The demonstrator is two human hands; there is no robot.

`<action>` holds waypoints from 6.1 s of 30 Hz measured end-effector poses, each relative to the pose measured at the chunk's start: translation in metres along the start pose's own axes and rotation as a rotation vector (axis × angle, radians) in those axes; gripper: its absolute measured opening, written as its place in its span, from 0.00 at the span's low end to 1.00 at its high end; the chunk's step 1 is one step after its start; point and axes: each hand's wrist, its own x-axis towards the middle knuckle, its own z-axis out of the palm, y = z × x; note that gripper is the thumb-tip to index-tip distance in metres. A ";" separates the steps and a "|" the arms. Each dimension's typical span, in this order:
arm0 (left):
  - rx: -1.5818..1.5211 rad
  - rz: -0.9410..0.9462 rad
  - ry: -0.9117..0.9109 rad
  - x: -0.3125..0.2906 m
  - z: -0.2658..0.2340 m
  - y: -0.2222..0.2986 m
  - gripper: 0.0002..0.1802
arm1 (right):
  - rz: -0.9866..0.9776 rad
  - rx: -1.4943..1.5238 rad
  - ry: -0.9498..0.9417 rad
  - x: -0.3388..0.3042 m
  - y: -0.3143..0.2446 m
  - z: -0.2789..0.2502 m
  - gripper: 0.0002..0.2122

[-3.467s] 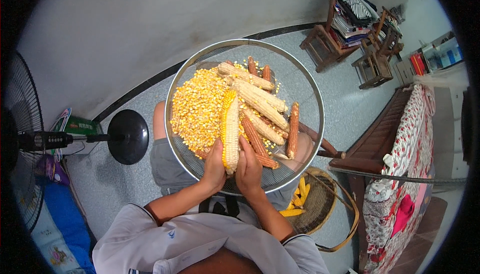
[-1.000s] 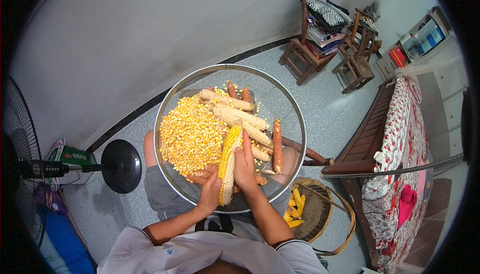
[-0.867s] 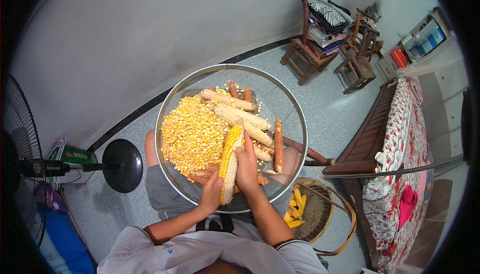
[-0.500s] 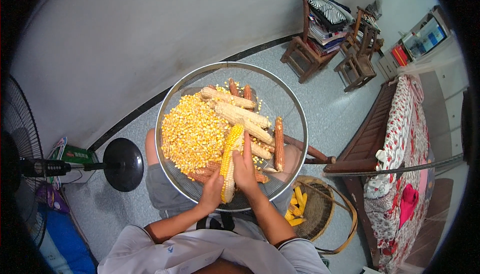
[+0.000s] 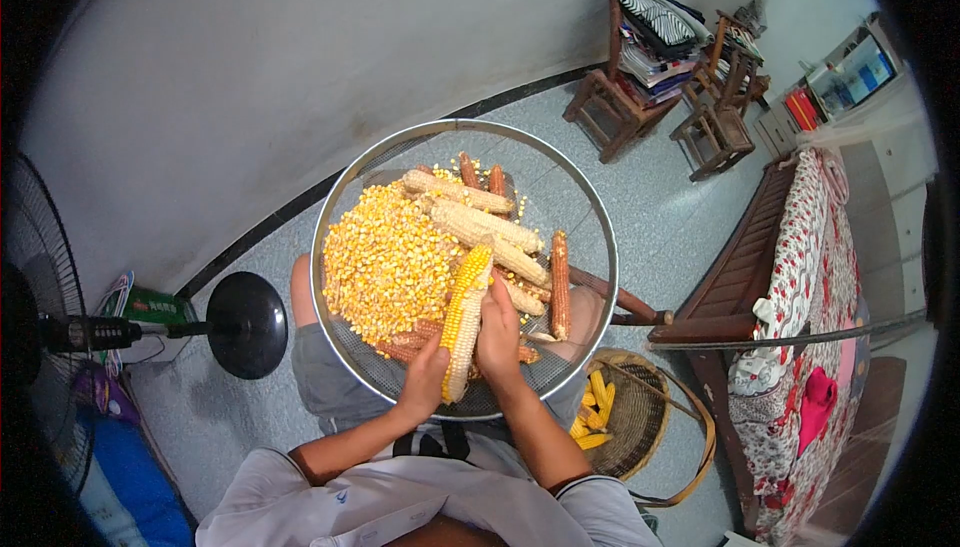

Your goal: The person removes corn kernels from corn cobs by hand over a sieve, collecting the separated kernels into the sieve.

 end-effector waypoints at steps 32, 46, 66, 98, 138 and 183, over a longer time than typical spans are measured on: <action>0.211 0.095 0.017 -0.001 -0.003 -0.007 0.26 | -0.053 -0.148 0.079 -0.022 -0.002 0.015 0.24; 0.192 0.084 0.022 -0.003 0.001 0.008 0.26 | -0.087 -0.417 0.035 -0.030 0.004 0.005 0.25; 0.192 0.120 -0.016 0.011 0.002 0.026 0.28 | 0.012 -0.113 -0.029 -0.011 -0.020 0.025 0.18; 0.295 0.229 0.081 0.005 0.000 0.012 0.31 | 0.094 -0.128 -0.013 -0.022 -0.008 0.016 0.15; 0.157 0.011 0.227 0.013 0.008 0.035 0.29 | -0.188 -0.500 0.040 -0.054 0.003 0.033 0.23; -0.443 -0.324 0.013 0.010 0.009 0.044 0.19 | -0.019 -0.643 -0.006 -0.051 -0.018 0.004 0.25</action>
